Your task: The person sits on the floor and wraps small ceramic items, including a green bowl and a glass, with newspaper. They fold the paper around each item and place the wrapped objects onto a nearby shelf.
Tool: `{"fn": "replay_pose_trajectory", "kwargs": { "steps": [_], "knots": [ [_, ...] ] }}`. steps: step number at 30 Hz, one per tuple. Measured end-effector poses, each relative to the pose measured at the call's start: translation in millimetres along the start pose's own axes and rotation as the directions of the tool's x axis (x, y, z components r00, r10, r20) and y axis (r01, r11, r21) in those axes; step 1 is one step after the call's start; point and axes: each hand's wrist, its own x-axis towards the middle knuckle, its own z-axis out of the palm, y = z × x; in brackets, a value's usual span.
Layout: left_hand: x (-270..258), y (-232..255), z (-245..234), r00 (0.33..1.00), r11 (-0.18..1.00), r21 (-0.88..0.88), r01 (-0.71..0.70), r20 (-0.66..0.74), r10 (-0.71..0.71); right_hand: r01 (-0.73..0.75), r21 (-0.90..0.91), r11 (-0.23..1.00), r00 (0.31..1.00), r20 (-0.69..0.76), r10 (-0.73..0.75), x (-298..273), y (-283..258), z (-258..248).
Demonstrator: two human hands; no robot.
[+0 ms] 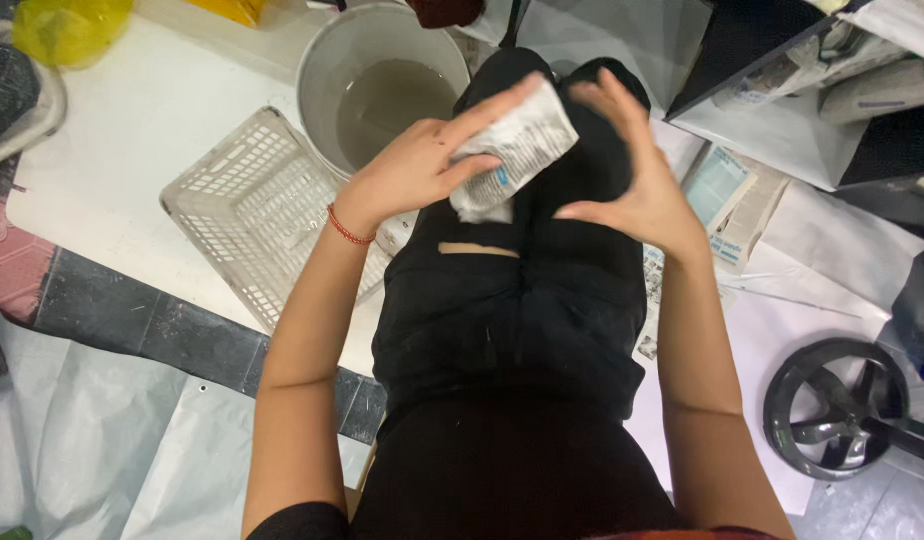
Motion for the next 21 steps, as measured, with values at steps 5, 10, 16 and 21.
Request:
{"fn": "replay_pose_trajectory", "kwargs": {
  "steps": [5,10,16,21],
  "knots": [
    [2,23,-32,0.963,0.977,-0.083,-0.194,-0.208,0.174,-0.317,0.273,0.908,0.949,0.093,0.303,17,26,21],
    [-2,-18,-8,0.886,0.761,-0.636,-0.124,-0.417,-0.203,-0.041,0.523,0.851,0.997,-0.032,0.068,8,39,44],
    [-18,-71,37,0.938,0.744,-0.629,-0.225,-0.347,-0.01,-0.251,0.415,0.875,0.837,-0.361,0.411,1,47,60],
    [-22,-75,48,0.945,0.711,-0.664,0.231,-0.019,-0.325,-0.185,0.385,0.904,0.878,-0.348,0.328,-2,44,59]
  ]
}}
